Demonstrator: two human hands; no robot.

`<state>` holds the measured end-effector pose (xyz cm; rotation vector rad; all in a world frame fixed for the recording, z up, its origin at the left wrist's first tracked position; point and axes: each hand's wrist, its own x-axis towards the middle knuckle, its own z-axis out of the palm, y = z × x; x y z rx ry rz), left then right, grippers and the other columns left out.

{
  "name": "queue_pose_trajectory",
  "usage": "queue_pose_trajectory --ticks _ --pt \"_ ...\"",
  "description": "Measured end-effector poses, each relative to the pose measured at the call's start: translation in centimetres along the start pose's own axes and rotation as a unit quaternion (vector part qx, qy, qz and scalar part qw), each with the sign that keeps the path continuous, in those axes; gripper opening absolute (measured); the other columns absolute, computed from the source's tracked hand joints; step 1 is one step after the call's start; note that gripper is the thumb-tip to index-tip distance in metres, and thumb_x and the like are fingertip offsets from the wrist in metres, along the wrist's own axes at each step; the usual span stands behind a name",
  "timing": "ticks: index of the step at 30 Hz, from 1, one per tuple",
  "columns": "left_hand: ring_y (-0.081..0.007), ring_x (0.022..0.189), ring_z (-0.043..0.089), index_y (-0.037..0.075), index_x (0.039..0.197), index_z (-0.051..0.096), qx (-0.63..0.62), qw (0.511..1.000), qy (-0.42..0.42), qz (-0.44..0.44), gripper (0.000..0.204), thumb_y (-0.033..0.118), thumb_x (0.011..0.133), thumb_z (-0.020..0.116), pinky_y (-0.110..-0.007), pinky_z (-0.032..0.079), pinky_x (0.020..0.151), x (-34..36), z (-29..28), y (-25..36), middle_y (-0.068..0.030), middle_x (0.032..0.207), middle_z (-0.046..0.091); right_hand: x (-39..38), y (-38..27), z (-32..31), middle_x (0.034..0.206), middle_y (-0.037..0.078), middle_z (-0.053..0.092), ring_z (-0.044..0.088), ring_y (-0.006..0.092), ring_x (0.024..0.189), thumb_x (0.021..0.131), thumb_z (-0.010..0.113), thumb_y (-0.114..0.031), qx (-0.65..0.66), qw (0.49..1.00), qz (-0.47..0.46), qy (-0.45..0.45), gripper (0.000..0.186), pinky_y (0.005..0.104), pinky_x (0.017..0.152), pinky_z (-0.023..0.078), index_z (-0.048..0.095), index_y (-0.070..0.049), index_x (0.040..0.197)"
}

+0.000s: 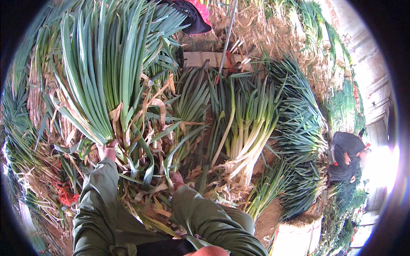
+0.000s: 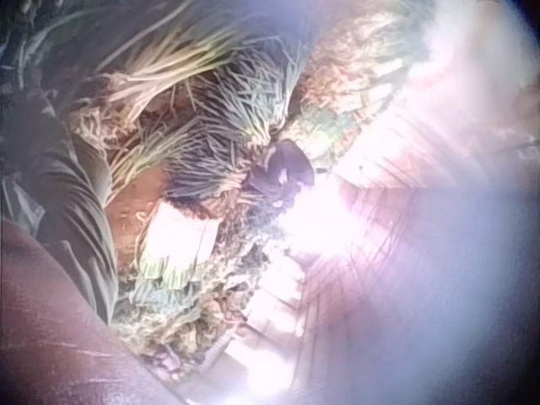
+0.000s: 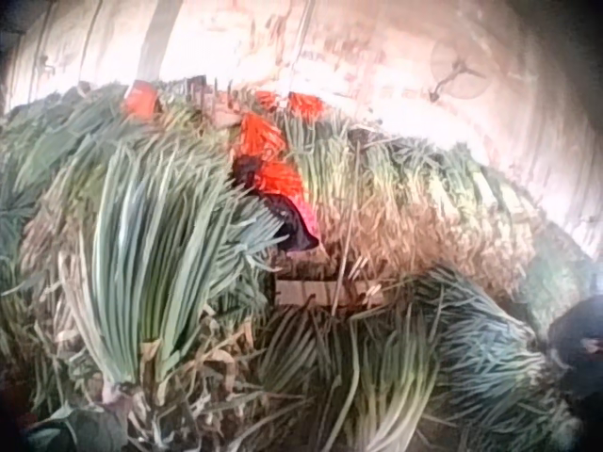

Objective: The person sits on the floor and peels the outer layers of long green vegetables by hand. They remove dry or damaged leaves and place the cleaned vegetables into a pile.

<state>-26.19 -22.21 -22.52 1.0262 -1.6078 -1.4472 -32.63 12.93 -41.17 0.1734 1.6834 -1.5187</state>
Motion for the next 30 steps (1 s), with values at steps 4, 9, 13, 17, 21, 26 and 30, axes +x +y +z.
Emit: queue_pose_trajectory --ticks 4,9,13,17,21,26,30 --pt "-0.0233 0.088 0.064 0.003 0.110 0.062 -0.021 1.000 -0.003 -0.001 0.038 0.007 0.076 0.076 -0.038 0.051 0.081 -0.5 0.3 0.8 -0.0060 0.099 0.067 -2.5 -3.0 -2.6 0.094 0.009 0.074 0.070 0.0157 0.081 0.096 0.066 -0.020 0.178 0.980 -0.026 -0.086 0.025 0.0304 0.070 0.053 0.073 0.001 0.108" --pt "-0.0229 0.087 0.065 0.002 0.115 0.057 -0.017 1.000 -0.004 -0.002 0.047 0.001 0.072 0.075 -0.037 0.052 0.078 -0.6 1.0 1.3 -0.0077 0.102 0.067 -7.0 -7.4 -5.5 0.098 0.012 0.069 0.068 0.0266 0.086 0.092 0.069 -0.021 0.385 0.893 -0.114 -0.202 0.033 0.0410 0.077 0.056 0.063 -0.002 0.118" --pt "-0.0214 0.088 0.064 0.002 0.111 0.056 -0.037 0.998 0.041 -0.033 0.043 0.003 0.074 0.077 -0.035 0.055 0.069 -0.5 2.1 1.0 -0.0085 0.109 0.063 -8.3 -11.0 -8.7 0.108 0.013 0.068 0.067 0.0286 0.099 0.090 0.071 -0.017 0.377 0.908 -0.071 -0.170 0.040 0.0446 0.084 0.058 0.060 -0.004 0.126" --pt "-0.0249 0.083 0.069 0.000 0.113 0.057 0.041 0.991 0.081 -0.094 0.051 0.008 0.070 0.083 -0.037 0.057 0.068 -1.5 2.8 0.8 -0.0134 0.099 0.068 -10.7 -14.9 -9.1 0.110 0.012 0.068 0.068 0.0265 0.100 0.089 0.072 -0.013 0.222 0.962 -0.158 -0.014 0.040 0.0435 0.085 0.057 0.060 -0.003 0.126" --pt "-0.0283 0.080 0.071 0.000 0.117 0.057 0.190 0.965 0.108 -0.145 0.061 0.015 0.066 0.088 -0.040 0.058 0.067 -2.2 2.3 0.9 -0.0163 0.097 0.071 -14.0 -20.1 -7.4 0.101 0.005 0.069 0.066 0.0140 0.091 0.088 0.075 -0.010 0.076 0.963 -0.250 -0.062 0.026 0.0307 0.080 0.054 0.065 -0.003 0.111" --pt "-0.0388 0.106 0.065 0.005 0.126 0.058 0.267 0.930 0.087 -0.236 0.076 0.033 0.062 0.089 -0.047 0.053 0.091 -4.2 2.2 1.6 -0.0213 0.117 0.066 -16.8 -24.9 -2.7 0.102 0.014 0.073 0.071 0.0228 0.093 0.081 0.081 -0.007 -0.004 0.944 -0.315 -0.097 0.041 0.0333 0.084 0.058 0.063 0.002 0.116" --pt "-0.0376 0.102 0.066 0.010 0.130 0.057 0.255 0.943 0.057 -0.204 0.075 0.027 0.062 0.087 -0.045 0.054 0.089 -8.3 2.8 2.3 -0.0183 0.113 0.066 -15.9 -25.3 1.6 0.099 0.014 0.072 0.071 0.0248 0.090 0.084 0.078 -0.013 0.021 0.922 -0.317 -0.222 0.046 0.0389 0.082 0.059 0.054 -0.003 0.122"
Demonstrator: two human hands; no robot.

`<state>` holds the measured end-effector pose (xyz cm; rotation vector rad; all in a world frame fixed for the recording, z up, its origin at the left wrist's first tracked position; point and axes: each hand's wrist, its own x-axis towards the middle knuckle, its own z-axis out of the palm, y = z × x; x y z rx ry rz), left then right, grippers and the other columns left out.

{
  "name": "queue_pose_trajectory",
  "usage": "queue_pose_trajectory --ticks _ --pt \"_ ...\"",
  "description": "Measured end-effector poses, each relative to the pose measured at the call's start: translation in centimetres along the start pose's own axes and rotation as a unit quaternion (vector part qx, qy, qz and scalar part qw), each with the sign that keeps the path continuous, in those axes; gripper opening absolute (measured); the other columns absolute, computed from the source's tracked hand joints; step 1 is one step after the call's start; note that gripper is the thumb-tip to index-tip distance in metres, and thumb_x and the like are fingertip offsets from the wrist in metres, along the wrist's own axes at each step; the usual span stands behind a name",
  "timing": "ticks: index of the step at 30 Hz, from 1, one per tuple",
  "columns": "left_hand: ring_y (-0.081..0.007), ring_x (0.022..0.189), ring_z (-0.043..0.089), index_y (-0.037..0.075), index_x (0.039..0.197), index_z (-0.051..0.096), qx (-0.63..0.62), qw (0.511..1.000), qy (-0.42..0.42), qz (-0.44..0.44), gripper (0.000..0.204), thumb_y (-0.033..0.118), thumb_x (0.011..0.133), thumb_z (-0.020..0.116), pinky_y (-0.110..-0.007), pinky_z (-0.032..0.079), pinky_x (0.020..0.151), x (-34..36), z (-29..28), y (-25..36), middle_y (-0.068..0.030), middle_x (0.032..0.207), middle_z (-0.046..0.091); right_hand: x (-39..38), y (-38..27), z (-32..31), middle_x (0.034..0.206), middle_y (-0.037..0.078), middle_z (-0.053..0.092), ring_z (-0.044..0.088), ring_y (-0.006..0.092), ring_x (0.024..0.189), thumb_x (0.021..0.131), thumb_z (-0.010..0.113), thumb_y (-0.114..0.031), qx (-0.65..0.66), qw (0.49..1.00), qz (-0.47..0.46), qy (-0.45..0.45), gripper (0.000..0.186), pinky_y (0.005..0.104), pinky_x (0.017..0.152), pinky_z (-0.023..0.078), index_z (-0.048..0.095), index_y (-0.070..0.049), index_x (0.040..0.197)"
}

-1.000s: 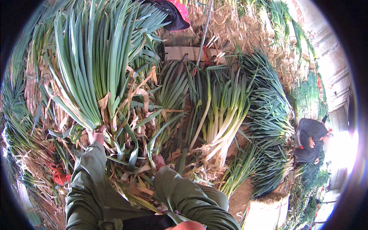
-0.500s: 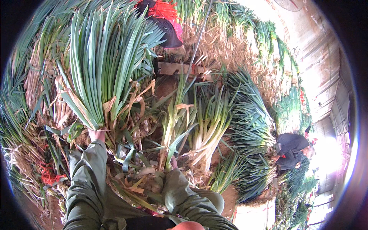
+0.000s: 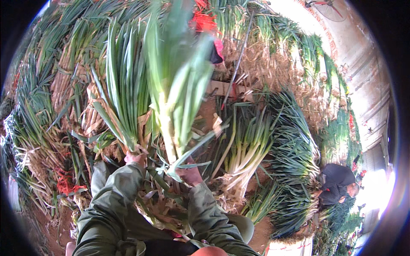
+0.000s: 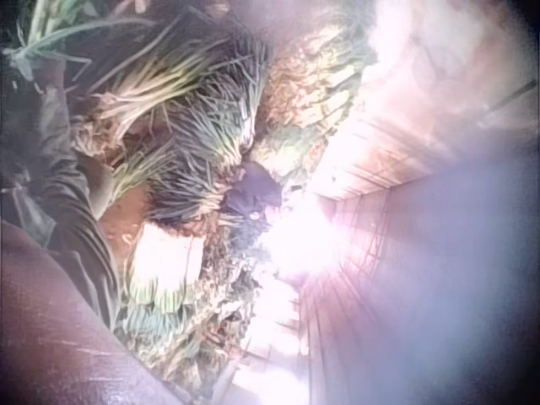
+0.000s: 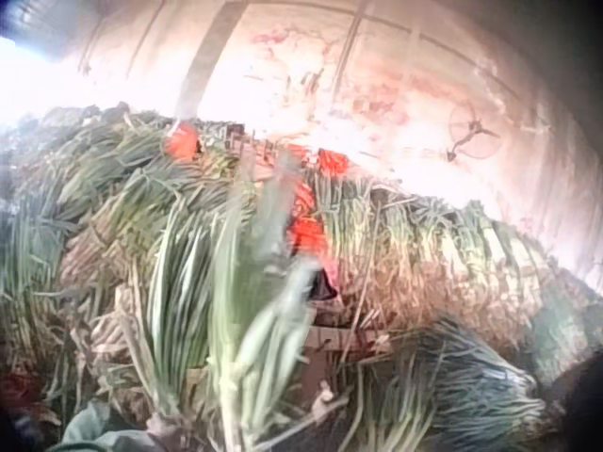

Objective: The person sits on the floor and peels the outer layers of long green vegetables by hand. They remove dry or damaged leaves and place the cleaned vegetables into a pile.

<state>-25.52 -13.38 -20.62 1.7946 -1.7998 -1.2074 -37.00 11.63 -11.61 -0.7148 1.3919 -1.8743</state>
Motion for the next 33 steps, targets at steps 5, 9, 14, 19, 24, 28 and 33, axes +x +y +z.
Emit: queue_pose_trajectory --ticks 5,9,14,19,24,28,33 --pt "-0.0297 0.088 0.067 0.003 0.121 0.057 -0.073 0.987 -0.108 0.096 0.056 0.005 0.069 0.078 -0.041 0.054 0.078 -2.9 1.2 -2.4 -0.0095 0.095 0.068 0.9 10.0 0.3 0.110 0.020 0.068 0.068 0.0344 0.089 0.097 0.055 -0.017 -0.515 0.852 0.038 -0.085 0.045 0.0462 0.076 0.053 0.046 -0.004 0.139" --pt "-0.0247 0.100 0.067 0.003 0.115 0.062 -0.357 0.888 -0.266 0.119 0.047 -0.002 0.070 0.075 -0.038 0.052 0.089 -3.2 2.9 -4.6 -0.0082 0.104 0.072 -3.7 17.2 -1.0 0.133 0.025 0.054 0.049 0.0435 0.125 0.086 0.068 -0.022 -0.568 0.798 0.153 -0.128 0.056 0.0484 0.104 0.045 0.050 -0.001 0.135" --pt "-0.0233 0.101 0.068 0.001 0.115 0.056 -0.450 0.865 -0.219 0.030 0.046 -0.002 0.075 0.079 -0.038 0.054 0.092 -3.1 3.6 -5.1 -0.0101 0.109 0.071 -5.9 18.1 -0.5 0.123 0.025 0.059 0.055 0.0459 0.117 0.084 0.068 -0.028 -0.515 0.851 0.106 0.016 0.053 0.0509 0.100 0.046 0.053 -0.003 0.129" --pt "-0.0258 0.105 0.067 -0.002 0.115 0.052 -0.280 0.934 -0.218 0.038 0.042 0.005 0.084 0.078 -0.038 0.054 0.092 -3.0 3.5 -4.4 -0.0160 0.113 0.069 -5.4 14.3 -0.4 0.116 0.017 0.066 0.063 0.0393 0.107 0.088 0.067 -0.033 -0.451 0.883 0.126 0.022 0.048 0.0483 0.088 0.050 0.055 -0.011 0.129" --pt "-0.0229 0.105 0.067 -0.005 0.123 0.059 -0.465 0.833 -0.299 -0.010 0.043 0.016 0.089 0.076 -0.037 0.052 0.094 -1.5 4.1 -5.3 -0.0139 0.122 0.069 -3.8 11.7 0.4 0.112 0.020 0.067 0.062 0.0432 0.108 0.092 0.060 -0.023 -0.410 0.898 0.141 0.067 0.036 0.0483 0.090 0.050 0.058 -0.011 0.125" --pt "-0.0224 0.106 0.067 0.002 0.129 0.062 -0.276 0.922 -0.265 0.065 0.043 0.016 0.090 0.073 -0.037 0.049 0.103 -0.4 4.7 -5.8 -0.0103 0.123 0.069 -2.0 10.4 0.6 0.118 0.022 0.065 0.058 0.0459 0.114 0.094 0.051 -0.016 -0.415 0.903 0.069 0.080 0.035 0.0553 0.105 0.038 0.056 -0.011 0.129" --pt "-0.0242 0.098 0.068 0.001 0.122 0.062 -0.489 0.827 -0.277 0.011 0.036 0.009 0.088 0.073 -0.039 0.055 0.090 -2.8 2.7 -3.8 -0.0125 0.115 0.069 -1.6 10.6 -1.7 0.120 0.019 0.063 0.055 0.0411 0.119 0.096 0.049 -0.016 -0.335 0.934 0.093 0.088 0.025 0.0454 0.107 0.039 0.060 -0.007 0.117"
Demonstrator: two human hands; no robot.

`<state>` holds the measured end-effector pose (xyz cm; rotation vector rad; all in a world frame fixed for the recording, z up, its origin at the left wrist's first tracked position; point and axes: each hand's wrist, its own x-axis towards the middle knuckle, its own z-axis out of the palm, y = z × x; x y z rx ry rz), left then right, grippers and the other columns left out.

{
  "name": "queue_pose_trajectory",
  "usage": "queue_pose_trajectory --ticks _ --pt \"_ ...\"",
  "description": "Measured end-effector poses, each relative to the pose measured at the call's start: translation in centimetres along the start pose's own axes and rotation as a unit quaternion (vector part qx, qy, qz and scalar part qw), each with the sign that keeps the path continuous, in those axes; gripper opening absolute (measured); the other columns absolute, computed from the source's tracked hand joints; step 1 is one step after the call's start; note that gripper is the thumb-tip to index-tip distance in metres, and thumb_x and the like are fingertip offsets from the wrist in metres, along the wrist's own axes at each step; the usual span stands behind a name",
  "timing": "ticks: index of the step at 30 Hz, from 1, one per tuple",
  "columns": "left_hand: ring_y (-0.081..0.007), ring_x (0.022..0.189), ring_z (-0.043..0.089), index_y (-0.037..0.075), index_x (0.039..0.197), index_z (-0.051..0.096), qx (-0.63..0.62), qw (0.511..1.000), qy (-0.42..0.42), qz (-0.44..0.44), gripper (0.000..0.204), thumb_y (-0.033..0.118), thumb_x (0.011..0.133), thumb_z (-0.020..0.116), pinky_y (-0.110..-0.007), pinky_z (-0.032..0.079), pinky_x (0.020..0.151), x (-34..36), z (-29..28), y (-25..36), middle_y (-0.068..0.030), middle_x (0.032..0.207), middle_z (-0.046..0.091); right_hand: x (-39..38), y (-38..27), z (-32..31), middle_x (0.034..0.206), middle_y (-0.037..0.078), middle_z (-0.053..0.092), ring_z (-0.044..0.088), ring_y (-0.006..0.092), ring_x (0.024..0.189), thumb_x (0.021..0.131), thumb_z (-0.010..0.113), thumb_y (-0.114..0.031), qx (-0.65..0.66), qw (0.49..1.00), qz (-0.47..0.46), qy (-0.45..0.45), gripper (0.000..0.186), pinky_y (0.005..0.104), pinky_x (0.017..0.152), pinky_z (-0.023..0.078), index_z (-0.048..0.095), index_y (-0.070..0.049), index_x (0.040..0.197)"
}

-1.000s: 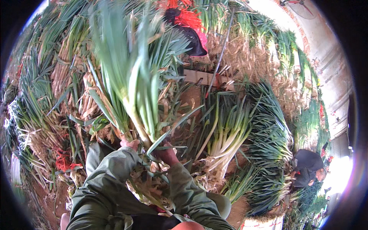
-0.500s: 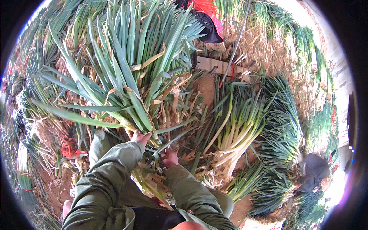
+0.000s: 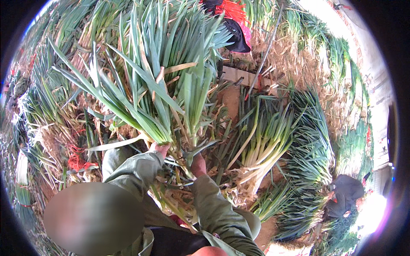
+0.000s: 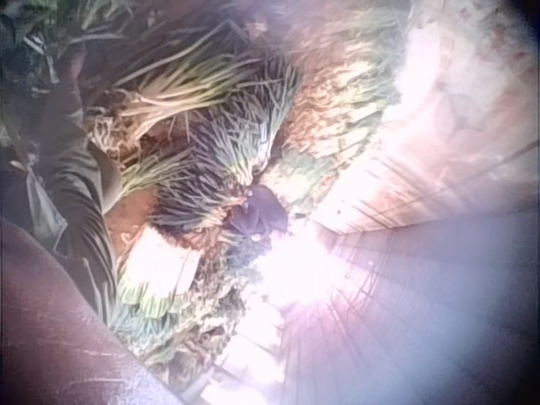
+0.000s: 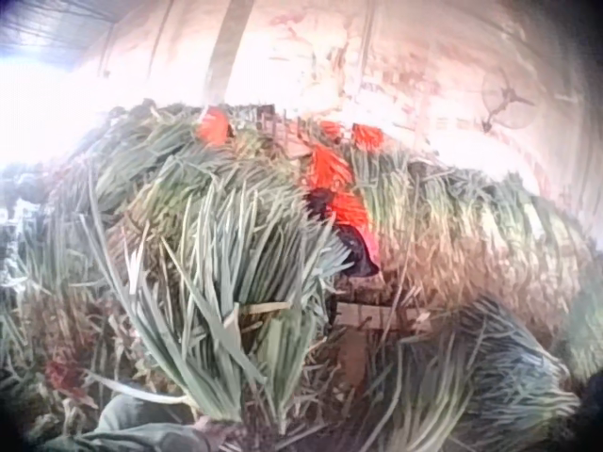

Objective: The person sits on the floor and peels the outer layers of long green vegetables by hand. They remove dry or damaged leaves and place the cleaned vegetables into a pile.

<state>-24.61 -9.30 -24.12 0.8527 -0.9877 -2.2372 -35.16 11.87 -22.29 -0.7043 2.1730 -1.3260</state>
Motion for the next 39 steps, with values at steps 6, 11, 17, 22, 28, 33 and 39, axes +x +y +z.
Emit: queue_pose_trajectory --ticks 6,11,17,22,28,33,39 --pt "-0.0182 0.071 0.067 0.001 0.106 0.069 0.198 0.974 -0.053 0.097 0.021 0.010 0.087 0.073 -0.030 0.054 0.053 -5.0 4.8 9.8 -0.0072 0.089 0.070 -0.2 4.3 -1.9 0.103 0.025 0.071 0.067 0.0437 0.099 0.085 0.066 -0.028 -0.214 0.969 0.121 -0.011 0.037 0.0497 0.085 0.053 0.065 0.002 0.106" --pt "-0.0169 0.073 0.063 0.003 0.107 0.070 0.244 0.935 -0.107 0.233 0.022 0.015 0.090 0.074 -0.031 0.051 0.064 -8.9 6.8 22.2 -0.0049 0.086 0.069 0.0 -1.5 -4.2 0.115 0.021 0.070 0.069 0.0332 0.104 0.090 0.061 -0.017 -0.091 0.952 0.141 0.254 0.033 0.0390 0.092 0.053 0.067 0.003 0.116" --pt "-0.0149 0.075 0.062 0.001 0.112 0.067 0.249 0.935 -0.092 0.237 0.024 0.015 0.093 0.071 -0.029 0.050 0.065 -13.4 8.7 35.0 -0.0045 0.091 0.069 -2.8 -17.4 -7.1 0.115 0.008 0.069 0.064 0.0164 0.108 0.099 0.060 -0.012 0.234 0.958 -0.151 0.063 0.027 0.0288 0.096 0.048 0.066 0.002 0.122" --pt "-0.0302 0.084 0.069 -0.002 0.118 0.057 0.076 0.908 -0.256 0.324 0.037 0.019 0.092 0.071 -0.042 0.058 0.072 -16.7 12.0 42.2 -0.0168 0.095 0.066 -7.9 -24.9 -5.2 0.126 0.017 0.059 0.056 0.0234 0.115 0.099 0.054 -0.053 0.181 0.930 -0.257 -0.190 0.067 0.0380 0.102 0.043 0.055 0.004 0.134" --pt "-0.0238 0.087 0.063 -0.003 0.122 0.055 0.076 0.910 -0.248 0.325 0.043 0.026 0.094 0.069 -0.036 0.055 0.078 -19.1 11.3 48.2 -0.0133 0.098 0.060 -16.3 -27.3 -7.8 0.097 0.012 0.067 0.063 0.0182 0.086 0.097 0.063 -0.043 0.437 0.834 -0.035 -0.335 0.060 0.0298 0.076 0.049 0.057 0.007 0.130" --pt "-0.0301 0.086 0.072 -0.004 0.122 0.056 0.033 0.938 -0.258 0.231 0.040 0.019 0.093 0.071 -0.039 0.062 0.076 -17.7 9.3 45.8 -0.0152 0.102 0.067 -19.0 -28.5 -13.0 0.096 0.002 0.063 0.057 0.0106 0.082 0.101 0.062 -0.023 0.127 0.913 -0.022 -0.387 0.044 0.0295 0.077 0.049 0.054 -0.001 0.138" --pt "-0.0294 0.097 0.071 0.000 0.122 0.058 -0.067 0.958 -0.243 0.138 0.037 0.010 0.090 0.073 -0.045 0.061 0.084 -18.7 11.6 36.2 -0.0126 0.104 0.070 -22.5 -29.1 -17.7 0.090 0.023 0.062 0.062 0.0430 0.088 0.098 0.058 -0.019 -0.215 0.958 -0.144 -0.123 0.021 0.0463 0.076 0.049 0.063 -0.001 0.107"
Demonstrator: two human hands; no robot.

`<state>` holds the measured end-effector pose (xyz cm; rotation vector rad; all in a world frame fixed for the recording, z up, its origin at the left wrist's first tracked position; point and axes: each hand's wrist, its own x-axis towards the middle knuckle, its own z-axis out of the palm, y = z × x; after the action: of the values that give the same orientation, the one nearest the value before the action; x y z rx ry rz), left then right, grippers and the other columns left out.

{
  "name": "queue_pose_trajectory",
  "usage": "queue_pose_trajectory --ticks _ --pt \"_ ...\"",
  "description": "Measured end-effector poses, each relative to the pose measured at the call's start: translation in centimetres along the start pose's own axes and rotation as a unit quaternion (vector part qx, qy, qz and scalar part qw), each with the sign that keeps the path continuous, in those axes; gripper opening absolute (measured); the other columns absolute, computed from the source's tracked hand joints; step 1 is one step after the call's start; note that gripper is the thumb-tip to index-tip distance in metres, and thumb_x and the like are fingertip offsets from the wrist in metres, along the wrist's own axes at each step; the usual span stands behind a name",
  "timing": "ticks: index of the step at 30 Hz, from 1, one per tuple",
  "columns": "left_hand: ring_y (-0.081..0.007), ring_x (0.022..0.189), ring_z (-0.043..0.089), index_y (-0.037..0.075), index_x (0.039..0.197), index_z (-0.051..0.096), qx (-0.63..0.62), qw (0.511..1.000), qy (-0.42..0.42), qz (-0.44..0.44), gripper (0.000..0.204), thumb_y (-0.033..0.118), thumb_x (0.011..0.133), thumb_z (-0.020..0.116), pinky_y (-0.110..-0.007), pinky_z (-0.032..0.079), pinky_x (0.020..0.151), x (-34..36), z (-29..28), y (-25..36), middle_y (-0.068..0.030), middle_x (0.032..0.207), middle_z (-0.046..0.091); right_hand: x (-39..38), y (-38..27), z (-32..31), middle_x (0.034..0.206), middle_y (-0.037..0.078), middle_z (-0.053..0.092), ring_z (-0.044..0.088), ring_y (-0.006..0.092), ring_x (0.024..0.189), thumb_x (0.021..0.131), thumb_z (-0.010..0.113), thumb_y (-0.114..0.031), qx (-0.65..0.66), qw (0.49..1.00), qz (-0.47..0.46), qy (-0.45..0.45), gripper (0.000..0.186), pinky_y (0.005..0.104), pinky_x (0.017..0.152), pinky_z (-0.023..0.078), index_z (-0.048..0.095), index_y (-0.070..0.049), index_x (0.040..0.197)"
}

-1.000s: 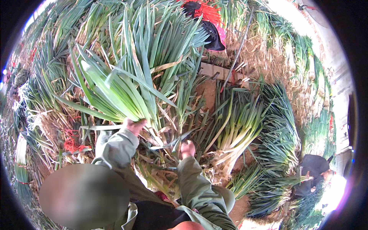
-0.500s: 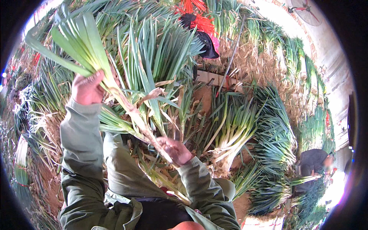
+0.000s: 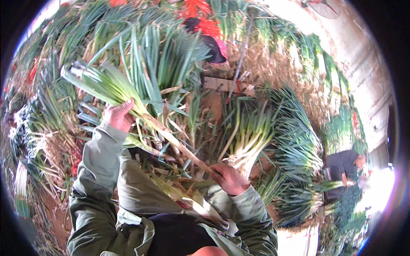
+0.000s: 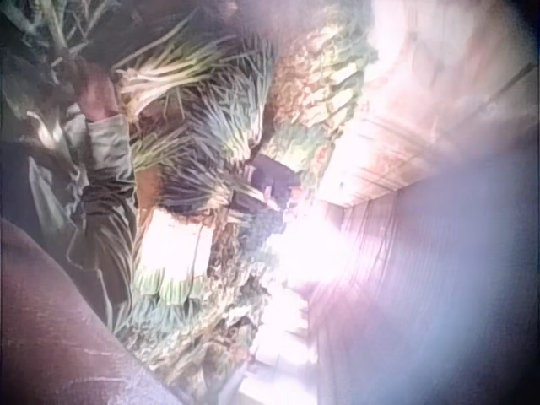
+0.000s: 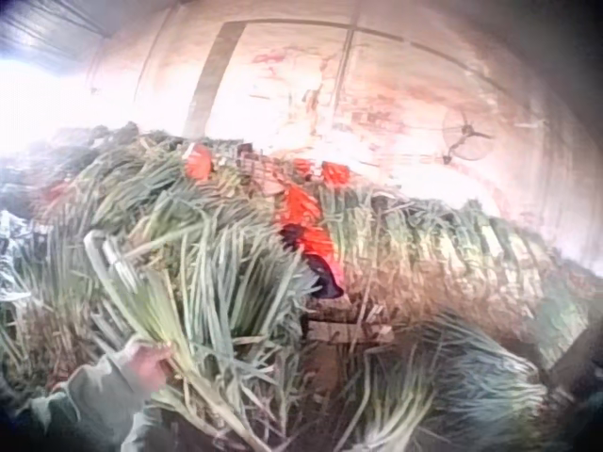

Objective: The person sits on the floor and peels the outer layers of long green vegetables by hand. They remove dry or damaged leaves and place the cleaned vegetables into a pile.

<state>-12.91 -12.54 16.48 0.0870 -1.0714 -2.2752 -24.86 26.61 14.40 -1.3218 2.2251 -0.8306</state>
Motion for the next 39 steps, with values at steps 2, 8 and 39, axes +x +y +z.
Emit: queue_pose_trajectory --ticks 2,8,39 --pt "-0.0277 0.096 0.071 0.001 0.119 0.061 0.020 1.000 0.010 -0.002 0.034 0.009 0.089 0.074 -0.040 0.061 0.081 -0.6 3.2 -2.8 -0.0118 0.104 0.070 -1.9 -0.3 0.1 0.091 0.022 0.063 0.063 0.0420 0.088 0.097 0.060 -0.021 0.033 0.998 -0.021 0.050 0.023 0.0464 0.076 0.049 0.061 -0.001 0.110" --pt "-0.0264 0.108 0.067 0.000 0.139 0.050 0.032 0.977 -0.193 -0.082 0.049 0.021 0.098 0.066 -0.041 0.054 0.093 -0.6 13.8 -7.3 -0.0136 0.121 0.066 -9.4 1.7 -1.4 0.086 0.019 0.063 0.066 0.0328 0.079 0.097 0.059 -0.015 0.030 0.939 0.007 0.342 0.018 0.0398 0.070 0.050 0.063 0.001 0.105" --pt "-0.0205 0.060 0.052 0.017 0.080 0.055 0.273 0.747 0.170 -0.582 0.025 0.036 0.093 0.065 -0.039 0.045 0.052 -5.9 -26.6 -36.6 -0.0022 0.073 0.052 -30.4 36.6 24.7 0.120 0.019 0.067 0.063 0.0341 0.114 0.089 0.065 -0.032 -0.054 0.770 0.634 0.048 0.036 0.0442 0.098 0.051 0.070 -0.009 0.116"
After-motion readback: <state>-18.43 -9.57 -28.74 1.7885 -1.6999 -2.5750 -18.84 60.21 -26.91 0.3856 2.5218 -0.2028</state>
